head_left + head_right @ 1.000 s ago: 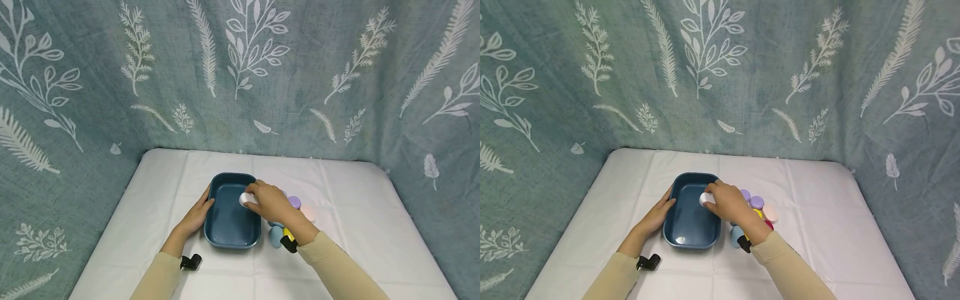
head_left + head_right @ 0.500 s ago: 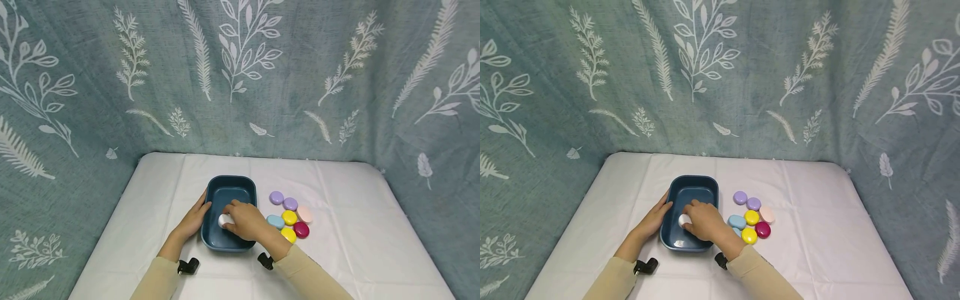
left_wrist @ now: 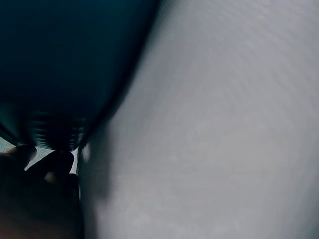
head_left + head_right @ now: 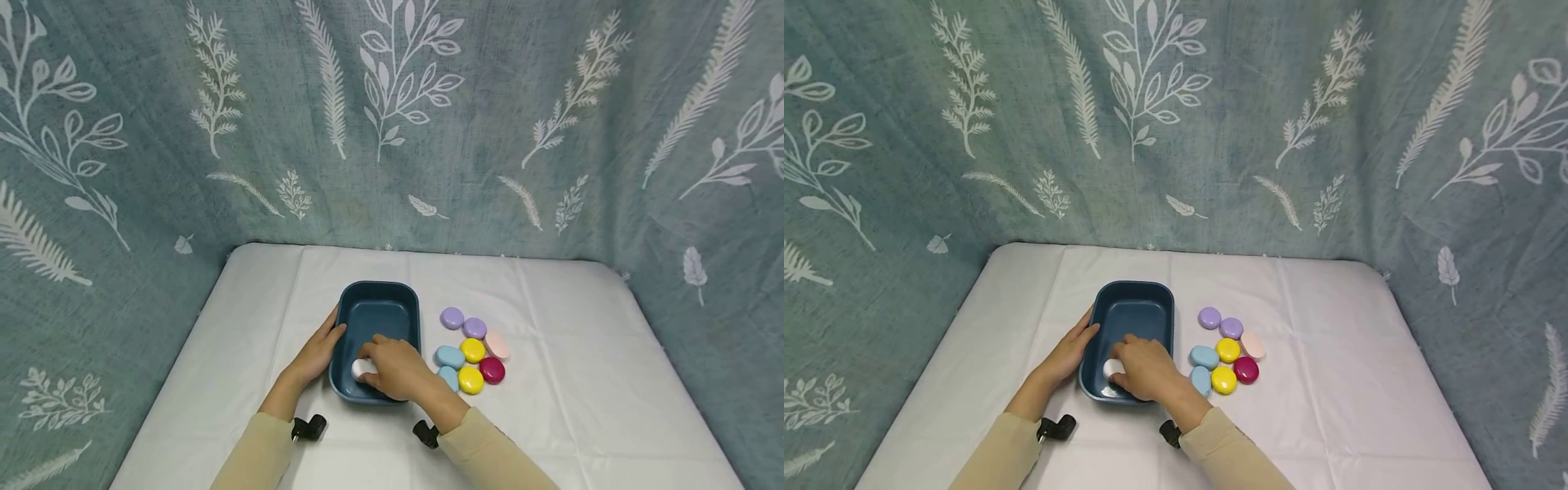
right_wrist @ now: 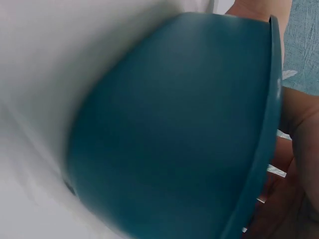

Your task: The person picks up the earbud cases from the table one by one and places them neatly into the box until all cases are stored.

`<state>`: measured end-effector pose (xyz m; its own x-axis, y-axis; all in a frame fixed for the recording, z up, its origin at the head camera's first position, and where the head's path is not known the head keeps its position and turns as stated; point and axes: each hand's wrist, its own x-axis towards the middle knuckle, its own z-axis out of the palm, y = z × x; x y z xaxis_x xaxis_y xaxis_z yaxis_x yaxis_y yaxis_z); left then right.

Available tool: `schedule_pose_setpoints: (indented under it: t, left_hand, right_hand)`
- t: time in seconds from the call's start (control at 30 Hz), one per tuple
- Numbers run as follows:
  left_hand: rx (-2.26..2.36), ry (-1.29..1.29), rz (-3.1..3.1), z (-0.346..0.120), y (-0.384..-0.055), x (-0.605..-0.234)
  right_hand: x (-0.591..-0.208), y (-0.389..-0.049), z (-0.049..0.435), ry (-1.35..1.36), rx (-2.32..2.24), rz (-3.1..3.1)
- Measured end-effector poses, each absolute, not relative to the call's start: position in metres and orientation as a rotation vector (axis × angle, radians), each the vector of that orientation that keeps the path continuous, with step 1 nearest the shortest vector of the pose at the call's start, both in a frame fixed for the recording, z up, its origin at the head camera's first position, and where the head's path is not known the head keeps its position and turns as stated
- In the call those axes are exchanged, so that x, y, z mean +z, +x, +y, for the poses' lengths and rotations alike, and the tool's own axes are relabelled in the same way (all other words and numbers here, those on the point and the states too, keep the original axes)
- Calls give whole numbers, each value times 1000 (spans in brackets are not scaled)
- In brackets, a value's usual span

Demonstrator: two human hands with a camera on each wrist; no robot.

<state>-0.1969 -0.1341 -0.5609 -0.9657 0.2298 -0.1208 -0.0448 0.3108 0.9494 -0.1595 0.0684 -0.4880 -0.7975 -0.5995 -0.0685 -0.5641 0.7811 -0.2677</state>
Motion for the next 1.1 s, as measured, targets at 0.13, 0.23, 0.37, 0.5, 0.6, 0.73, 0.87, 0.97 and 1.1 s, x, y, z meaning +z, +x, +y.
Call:
schedule_pose_setpoints:
  t: [0.13, 0.23, 0.37, 0.5, 0.6, 0.73, 0.87, 0.97, 1.1]
  left_hand:
    - [1731, 168, 2293, -134, -197, -556]
    - [1721, 174, 2263, -134, -194, -544]
    - [1702, 203, 2255, -134, -189, -531]
    - [1716, 178, 2293, -136, -194, -549]
    - [1720, 157, 2322, -137, -199, -564]
    - [1702, 151, 2321, -136, -198, -562]
    - [1678, 140, 2324, -137, -196, -562]
    - [1685, 145, 2333, -137, -196, -562]
    - [1721, 153, 2329, -135, -198, -563]
  right_hand:
    - [-493, -158, 65, -946, -371, 2813]
    - [-498, -157, 62, -959, -371, 2813]
    - [-504, -156, 57, -957, -364, 2806]
    - [-508, -157, 52, -933, -373, 2801]
    - [-508, -157, 51, -917, -391, 2797]
    - [-503, -158, 57, -889, -461, 2790]
    - [-492, -159, 68, -863, -562, 2798]
    - [-483, -159, 78, -838, -635, 2819]
    - [-474, -160, 97, -797, -728, 2865]
